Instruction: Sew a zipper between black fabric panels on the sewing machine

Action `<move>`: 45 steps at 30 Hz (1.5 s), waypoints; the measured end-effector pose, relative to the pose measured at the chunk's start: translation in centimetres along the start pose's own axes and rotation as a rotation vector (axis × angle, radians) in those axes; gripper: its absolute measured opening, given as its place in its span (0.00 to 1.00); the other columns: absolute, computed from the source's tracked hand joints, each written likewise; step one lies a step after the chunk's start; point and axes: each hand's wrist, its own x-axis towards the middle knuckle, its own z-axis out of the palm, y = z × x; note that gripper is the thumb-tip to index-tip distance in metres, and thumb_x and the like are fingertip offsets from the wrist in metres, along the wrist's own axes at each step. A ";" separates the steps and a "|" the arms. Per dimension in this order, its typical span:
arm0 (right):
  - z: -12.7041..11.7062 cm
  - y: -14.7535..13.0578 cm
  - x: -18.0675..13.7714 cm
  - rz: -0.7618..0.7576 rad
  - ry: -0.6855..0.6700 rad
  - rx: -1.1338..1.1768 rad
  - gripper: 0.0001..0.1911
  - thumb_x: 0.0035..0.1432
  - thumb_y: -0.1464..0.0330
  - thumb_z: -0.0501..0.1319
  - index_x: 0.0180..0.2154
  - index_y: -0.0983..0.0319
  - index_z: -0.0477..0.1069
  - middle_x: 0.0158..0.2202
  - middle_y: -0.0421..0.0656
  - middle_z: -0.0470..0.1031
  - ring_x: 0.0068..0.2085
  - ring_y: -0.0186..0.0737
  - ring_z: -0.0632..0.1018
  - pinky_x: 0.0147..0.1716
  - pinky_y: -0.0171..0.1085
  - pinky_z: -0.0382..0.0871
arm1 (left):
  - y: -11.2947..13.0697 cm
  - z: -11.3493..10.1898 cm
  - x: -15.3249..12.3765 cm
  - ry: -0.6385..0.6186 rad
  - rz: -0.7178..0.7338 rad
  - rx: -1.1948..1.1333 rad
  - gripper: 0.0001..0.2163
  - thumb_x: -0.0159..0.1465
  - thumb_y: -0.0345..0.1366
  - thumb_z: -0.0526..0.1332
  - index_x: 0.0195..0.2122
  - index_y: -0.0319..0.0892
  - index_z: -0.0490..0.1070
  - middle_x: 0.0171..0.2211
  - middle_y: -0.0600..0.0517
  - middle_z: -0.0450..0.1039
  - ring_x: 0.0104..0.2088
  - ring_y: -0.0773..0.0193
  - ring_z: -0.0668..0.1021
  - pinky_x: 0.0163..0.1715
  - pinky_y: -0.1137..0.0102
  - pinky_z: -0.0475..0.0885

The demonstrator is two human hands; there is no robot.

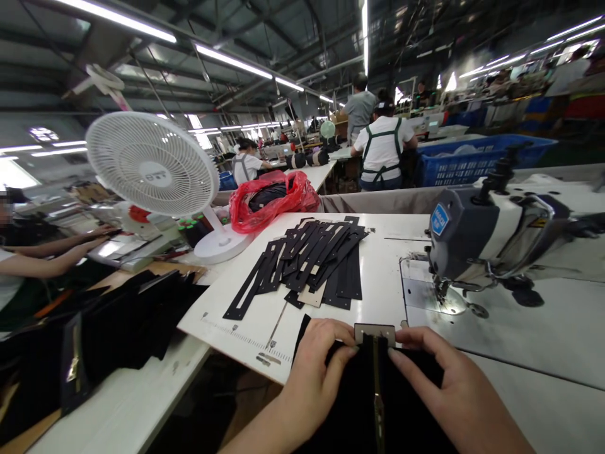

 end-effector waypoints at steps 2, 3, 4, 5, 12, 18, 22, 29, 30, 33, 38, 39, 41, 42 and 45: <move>-0.2 -0.7 -0.2 -0.001 -0.038 0.018 0.16 0.53 0.53 0.55 0.36 0.56 0.70 0.36 0.40 0.76 0.40 0.42 0.76 0.40 0.37 0.71 | 0.3 -0.2 -0.3 0.002 -0.054 -0.027 0.05 0.63 0.27 0.53 0.35 0.44 0.65 0.37 0.53 0.69 0.41 0.63 0.70 0.44 0.68 0.65; -0.3 -1.0 -0.3 -0.006 -0.055 0.028 0.17 0.53 0.52 0.54 0.36 0.56 0.70 0.36 0.40 0.76 0.39 0.41 0.76 0.39 0.37 0.71 | 0.5 -0.3 -0.5 0.002 -0.082 -0.041 0.04 0.63 0.28 0.54 0.35 0.44 0.65 0.36 0.53 0.69 0.41 0.64 0.70 0.43 0.68 0.65; -0.4 -1.3 -0.5 -0.012 -0.074 0.039 0.17 0.54 0.52 0.54 0.36 0.56 0.71 0.36 0.41 0.76 0.39 0.41 0.76 0.39 0.36 0.71 | 0.7 -0.4 -0.6 0.003 -0.108 -0.059 0.04 0.64 0.28 0.54 0.35 0.43 0.65 0.35 0.53 0.69 0.40 0.64 0.71 0.42 0.68 0.64; -0.5 -1.7 -0.6 -0.017 -0.097 0.051 0.17 0.54 0.52 0.54 0.35 0.56 0.71 0.36 0.41 0.76 0.38 0.41 0.76 0.38 0.35 0.71 | 0.9 -0.5 -0.7 0.004 -0.129 -0.083 0.03 0.64 0.29 0.54 0.35 0.43 0.64 0.35 0.53 0.68 0.39 0.64 0.71 0.42 0.69 0.64; -1.6 -3.8 -1.0 0.020 -0.329 0.194 0.19 0.56 0.51 0.51 0.31 0.58 0.69 0.29 0.40 0.74 0.33 0.40 0.76 0.34 0.35 0.71 | 1.9 -1.2 -1.0 -0.017 -0.195 -0.236 0.03 0.65 0.32 0.54 0.33 0.42 0.61 0.29 0.56 0.67 0.33 0.67 0.70 0.35 0.72 0.63; -1.6 -3.8 -1.2 0.056 -0.394 0.265 0.20 0.55 0.50 0.52 0.30 0.59 0.68 0.29 0.40 0.73 0.33 0.41 0.75 0.34 0.36 0.71 | 2.8 -1.9 -1.9 -0.001 -0.092 -0.068 0.04 0.64 0.32 0.55 0.39 0.44 0.66 0.37 0.54 0.70 0.40 0.64 0.72 0.42 0.70 0.65; -1.5 -4.6 -1.4 0.040 -0.401 0.270 0.19 0.55 0.51 0.52 0.29 0.60 0.68 0.28 0.40 0.73 0.33 0.41 0.75 0.35 0.36 0.70 | 3.6 -2.3 -2.2 -0.005 -0.043 0.047 0.08 0.61 0.32 0.59 0.42 0.48 0.67 0.40 0.54 0.71 0.43 0.62 0.71 0.45 0.68 0.65; -1.3 -5.7 -1.7 0.035 -0.433 0.262 0.20 0.55 0.50 0.51 0.30 0.60 0.67 0.29 0.40 0.73 0.35 0.41 0.74 0.37 0.36 0.66 | 4.3 -2.5 -2.2 0.011 -0.060 0.088 0.05 0.60 0.30 0.60 0.36 0.46 0.68 0.35 0.56 0.72 0.38 0.63 0.72 0.40 0.69 0.65; -1.3 -5.7 -1.7 0.035 -0.434 0.262 0.20 0.55 0.50 0.51 0.30 0.60 0.67 0.29 0.40 0.73 0.35 0.41 0.74 0.36 0.36 0.66 | 4.3 -2.5 -2.2 0.009 -0.062 0.089 0.05 0.60 0.30 0.60 0.36 0.46 0.68 0.35 0.57 0.72 0.38 0.64 0.72 0.40 0.70 0.65; -1.2 -5.8 -1.9 0.050 -0.453 0.257 0.20 0.55 0.50 0.51 0.30 0.60 0.67 0.29 0.40 0.72 0.35 0.41 0.73 0.36 0.36 0.65 | 4.4 -2.4 -2.2 0.011 -0.090 0.079 0.03 0.60 0.30 0.60 0.35 0.46 0.68 0.34 0.57 0.72 0.37 0.64 0.72 0.39 0.71 0.64; -1.2 -6.0 -2.2 0.056 -0.462 0.237 0.19 0.56 0.52 0.51 0.30 0.60 0.66 0.30 0.40 0.72 0.37 0.42 0.73 0.39 0.36 0.64 | 4.6 -2.5 -2.4 0.017 -0.127 0.079 0.02 0.62 0.32 0.57 0.32 0.44 0.67 0.32 0.56 0.71 0.36 0.64 0.70 0.37 0.71 0.62; -1.2 -6.1 -2.2 0.055 -0.468 0.244 0.19 0.56 0.52 0.51 0.30 0.60 0.66 0.31 0.40 0.72 0.37 0.42 0.73 0.39 0.36 0.64 | 4.6 -2.5 -2.5 0.011 -0.136 0.069 0.03 0.63 0.32 0.57 0.32 0.43 0.66 0.32 0.55 0.70 0.36 0.64 0.70 0.37 0.71 0.62; -1.1 -6.2 -2.2 0.054 -0.482 0.263 0.19 0.56 0.51 0.51 0.30 0.60 0.65 0.31 0.40 0.72 0.37 0.42 0.73 0.39 0.36 0.64 | 4.7 -2.6 -2.6 -0.009 -0.159 0.024 0.04 0.64 0.32 0.55 0.31 0.43 0.64 0.31 0.55 0.68 0.35 0.65 0.69 0.37 0.71 0.61; -1.1 -6.3 -2.2 0.056 -0.489 0.273 0.19 0.56 0.51 0.51 0.30 0.60 0.65 0.31 0.40 0.72 0.37 0.42 0.73 0.39 0.36 0.64 | 4.7 -2.7 -2.6 -0.018 -0.168 -0.011 0.04 0.64 0.33 0.54 0.31 0.43 0.63 0.30 0.56 0.67 0.34 0.66 0.68 0.36 0.72 0.61; -1.0 -6.4 -2.2 0.071 -0.496 0.292 0.20 0.56 0.50 0.51 0.30 0.60 0.66 0.31 0.40 0.72 0.37 0.42 0.73 0.38 0.36 0.65 | 4.5 -2.8 -2.6 -0.039 -0.176 -0.148 0.05 0.65 0.34 0.53 0.31 0.42 0.61 0.28 0.57 0.64 0.32 0.68 0.66 0.34 0.73 0.61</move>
